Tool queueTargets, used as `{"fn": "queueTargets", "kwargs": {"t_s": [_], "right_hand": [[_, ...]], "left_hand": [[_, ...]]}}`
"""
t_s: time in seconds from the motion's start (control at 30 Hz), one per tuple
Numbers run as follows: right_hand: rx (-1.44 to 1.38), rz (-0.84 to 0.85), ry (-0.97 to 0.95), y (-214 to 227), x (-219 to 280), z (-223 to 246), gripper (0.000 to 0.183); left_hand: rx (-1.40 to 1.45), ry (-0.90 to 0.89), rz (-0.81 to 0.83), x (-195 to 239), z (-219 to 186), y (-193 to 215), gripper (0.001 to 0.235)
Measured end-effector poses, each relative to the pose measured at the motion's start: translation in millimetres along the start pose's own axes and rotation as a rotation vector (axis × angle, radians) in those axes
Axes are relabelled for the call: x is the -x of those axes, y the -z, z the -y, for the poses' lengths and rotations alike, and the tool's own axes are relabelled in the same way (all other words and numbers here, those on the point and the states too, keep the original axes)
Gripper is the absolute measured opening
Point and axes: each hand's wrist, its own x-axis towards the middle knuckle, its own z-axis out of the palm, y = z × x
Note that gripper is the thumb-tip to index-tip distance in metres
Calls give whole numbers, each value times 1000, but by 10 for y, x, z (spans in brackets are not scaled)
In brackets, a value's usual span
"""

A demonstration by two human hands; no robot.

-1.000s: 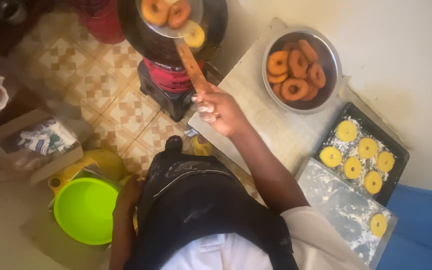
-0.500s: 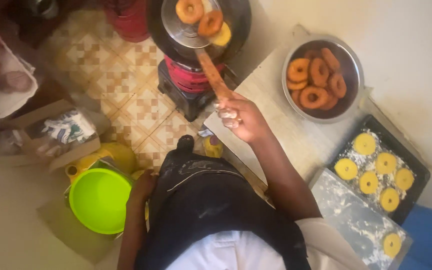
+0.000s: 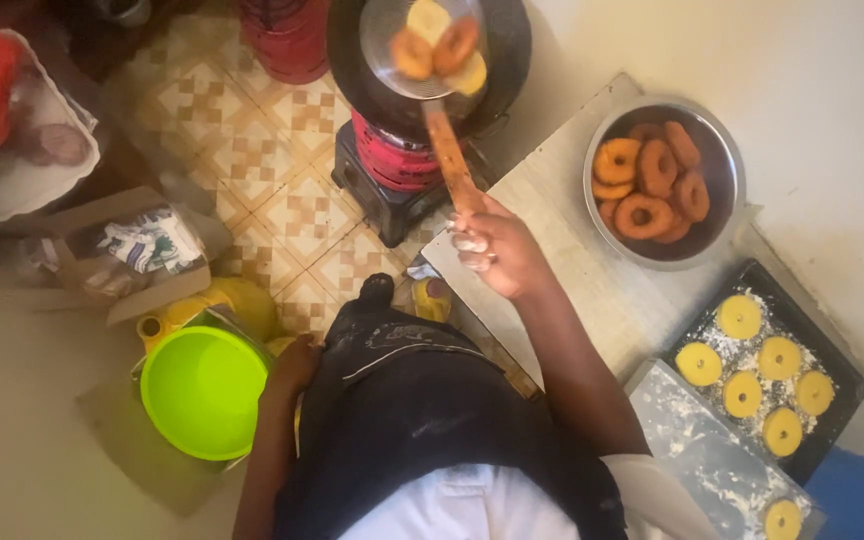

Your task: Frying donut dough rings in a pan of oil and removing them once cooked.

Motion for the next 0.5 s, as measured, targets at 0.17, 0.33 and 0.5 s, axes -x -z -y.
{"fn": "queueTargets", "kwargs": {"t_s": [0.17, 0.33, 0.5], "right_hand": [[-55, -7, 13, 159, -38, -14, 22], [-25, -48, 34, -101, 11, 92, 18], [27, -59, 39, -102, 14, 58, 18]], "left_hand": [[-13, -48, 3, 173, -161, 152, 50], [100, -46, -7, 297, -256, 236, 50], [12, -28, -2, -31, -1, -27, 49]]}}
